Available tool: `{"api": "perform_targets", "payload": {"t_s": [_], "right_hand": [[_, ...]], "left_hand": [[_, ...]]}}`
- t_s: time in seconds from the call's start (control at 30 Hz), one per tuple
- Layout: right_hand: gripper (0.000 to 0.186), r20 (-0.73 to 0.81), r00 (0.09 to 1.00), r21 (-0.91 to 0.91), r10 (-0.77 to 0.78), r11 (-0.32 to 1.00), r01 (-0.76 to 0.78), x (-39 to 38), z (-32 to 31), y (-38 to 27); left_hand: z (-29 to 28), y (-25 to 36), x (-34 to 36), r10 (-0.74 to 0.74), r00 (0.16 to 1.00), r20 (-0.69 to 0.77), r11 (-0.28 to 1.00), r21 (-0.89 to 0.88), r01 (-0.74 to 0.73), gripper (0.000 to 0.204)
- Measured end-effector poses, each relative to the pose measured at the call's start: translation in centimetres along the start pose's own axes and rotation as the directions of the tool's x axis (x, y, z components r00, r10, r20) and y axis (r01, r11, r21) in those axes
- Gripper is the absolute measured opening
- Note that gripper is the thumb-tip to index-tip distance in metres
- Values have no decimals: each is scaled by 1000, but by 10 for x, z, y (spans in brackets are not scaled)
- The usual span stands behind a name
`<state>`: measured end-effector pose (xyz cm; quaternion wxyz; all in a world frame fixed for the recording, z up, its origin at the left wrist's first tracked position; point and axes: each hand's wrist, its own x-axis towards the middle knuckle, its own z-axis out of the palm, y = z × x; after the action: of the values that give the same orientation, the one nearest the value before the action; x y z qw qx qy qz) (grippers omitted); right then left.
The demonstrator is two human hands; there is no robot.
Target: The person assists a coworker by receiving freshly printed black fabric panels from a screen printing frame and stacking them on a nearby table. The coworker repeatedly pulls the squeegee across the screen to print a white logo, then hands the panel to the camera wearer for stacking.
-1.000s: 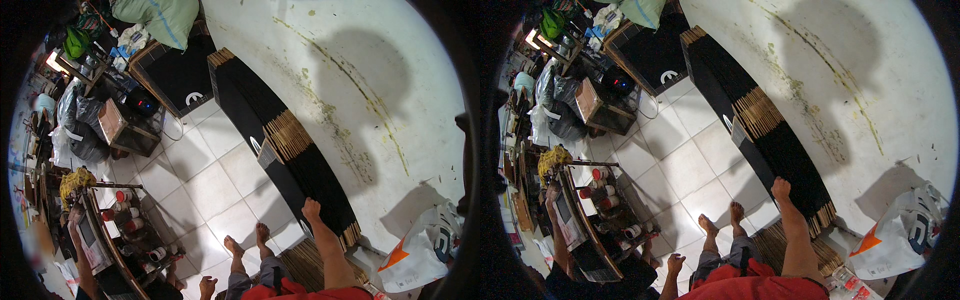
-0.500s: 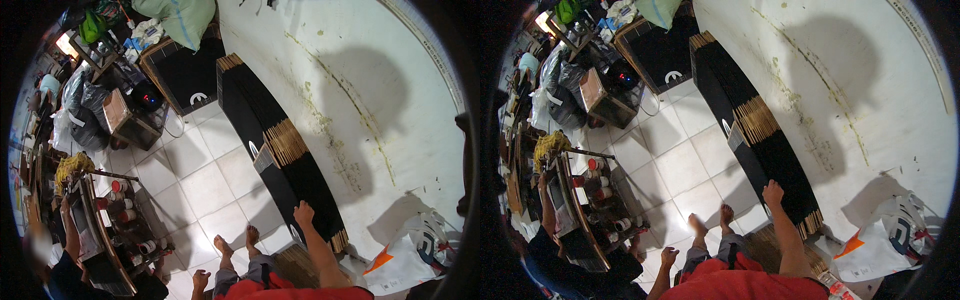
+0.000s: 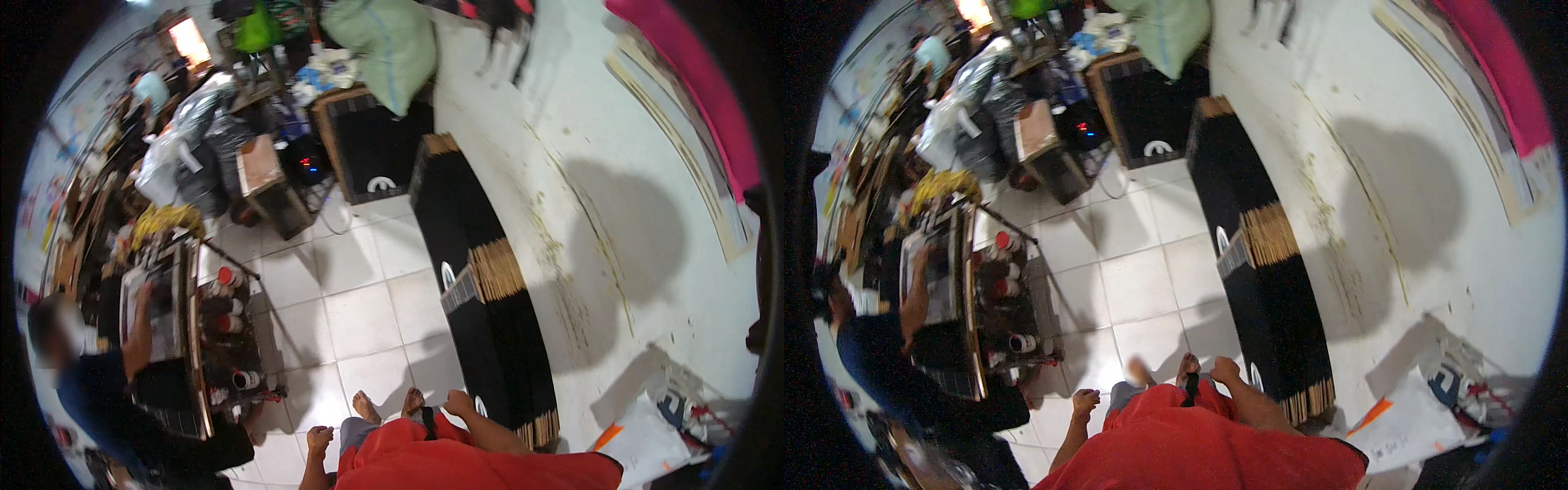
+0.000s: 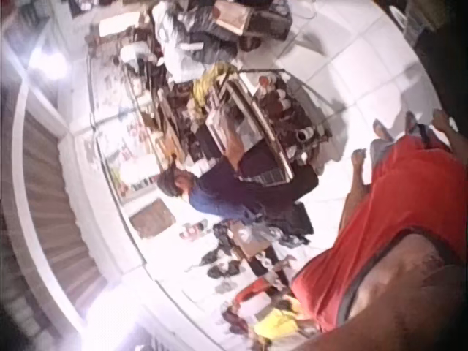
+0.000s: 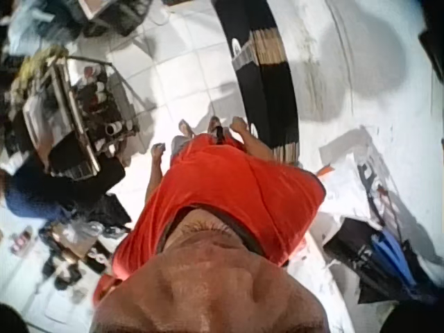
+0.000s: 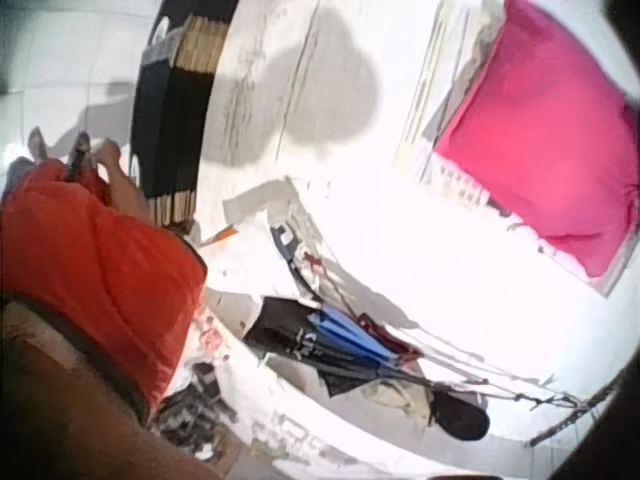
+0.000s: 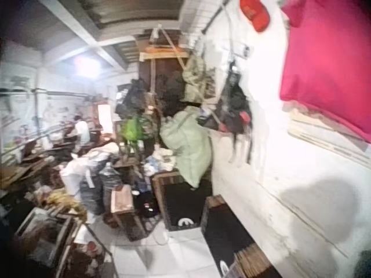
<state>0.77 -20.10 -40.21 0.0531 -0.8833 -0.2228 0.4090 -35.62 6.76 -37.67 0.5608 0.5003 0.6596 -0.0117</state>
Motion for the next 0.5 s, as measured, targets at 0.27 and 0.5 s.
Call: {"api": "perform_targets", "payload": {"t_s": [0.27,0.5], "right_hand": [[31,-5,997,-46,-79,996,79,60,-44,-6],[21,-159,987,181,19,983,10,98,-53,-78]], "left_hand": [[-27,-83,-7,-252,968,18,913,-328,243,11],[-42,-105,23,-352,929,112,913,-180,367,17]]}}
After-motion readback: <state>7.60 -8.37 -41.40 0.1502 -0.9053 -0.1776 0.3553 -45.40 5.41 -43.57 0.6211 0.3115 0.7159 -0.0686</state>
